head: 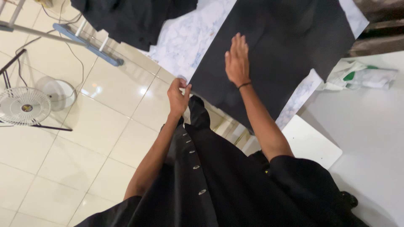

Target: The person folds a black t-shirt on a table and places it inside a suitcase, then proceeds to spread out and fold another black t-shirt.

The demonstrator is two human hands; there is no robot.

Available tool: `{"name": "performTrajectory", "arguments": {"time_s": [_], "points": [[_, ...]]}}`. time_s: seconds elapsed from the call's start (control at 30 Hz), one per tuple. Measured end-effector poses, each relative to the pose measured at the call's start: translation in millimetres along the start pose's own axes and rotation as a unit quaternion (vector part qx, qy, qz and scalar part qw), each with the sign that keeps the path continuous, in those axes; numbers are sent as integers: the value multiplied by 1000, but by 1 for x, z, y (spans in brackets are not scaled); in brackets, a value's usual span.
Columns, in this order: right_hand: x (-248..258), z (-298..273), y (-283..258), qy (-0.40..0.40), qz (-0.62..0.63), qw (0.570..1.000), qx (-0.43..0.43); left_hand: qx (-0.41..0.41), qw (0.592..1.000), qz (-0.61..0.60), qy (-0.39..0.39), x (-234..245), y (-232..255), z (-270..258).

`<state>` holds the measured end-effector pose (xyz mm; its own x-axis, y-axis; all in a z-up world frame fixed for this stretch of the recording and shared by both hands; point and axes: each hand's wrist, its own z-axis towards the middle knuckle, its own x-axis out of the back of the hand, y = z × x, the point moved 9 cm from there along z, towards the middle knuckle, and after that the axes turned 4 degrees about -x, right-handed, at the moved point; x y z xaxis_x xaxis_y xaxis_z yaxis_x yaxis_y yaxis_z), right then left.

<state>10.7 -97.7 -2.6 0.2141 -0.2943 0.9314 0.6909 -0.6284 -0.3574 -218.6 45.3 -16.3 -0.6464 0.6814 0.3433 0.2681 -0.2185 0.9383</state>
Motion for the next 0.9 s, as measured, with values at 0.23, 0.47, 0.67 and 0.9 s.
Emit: {"name": "performTrajectory", "arguments": {"time_s": [0.23,0.47,0.67,0.9], "points": [[-33,-50,-75,-14,27,1000,2,100,982,-148,-63,-12,-58,-5],[-47,-122,-169,-54,115,983,130,-9,986,-8,-166,-16,-82,-4],[-14,-76,-84,4,44,997,60,-6,963,58,-262,-23,-90,-24],[3,-79,29,107,18,989,-102,69,968,-26,-238,8,-93,-44]]}}
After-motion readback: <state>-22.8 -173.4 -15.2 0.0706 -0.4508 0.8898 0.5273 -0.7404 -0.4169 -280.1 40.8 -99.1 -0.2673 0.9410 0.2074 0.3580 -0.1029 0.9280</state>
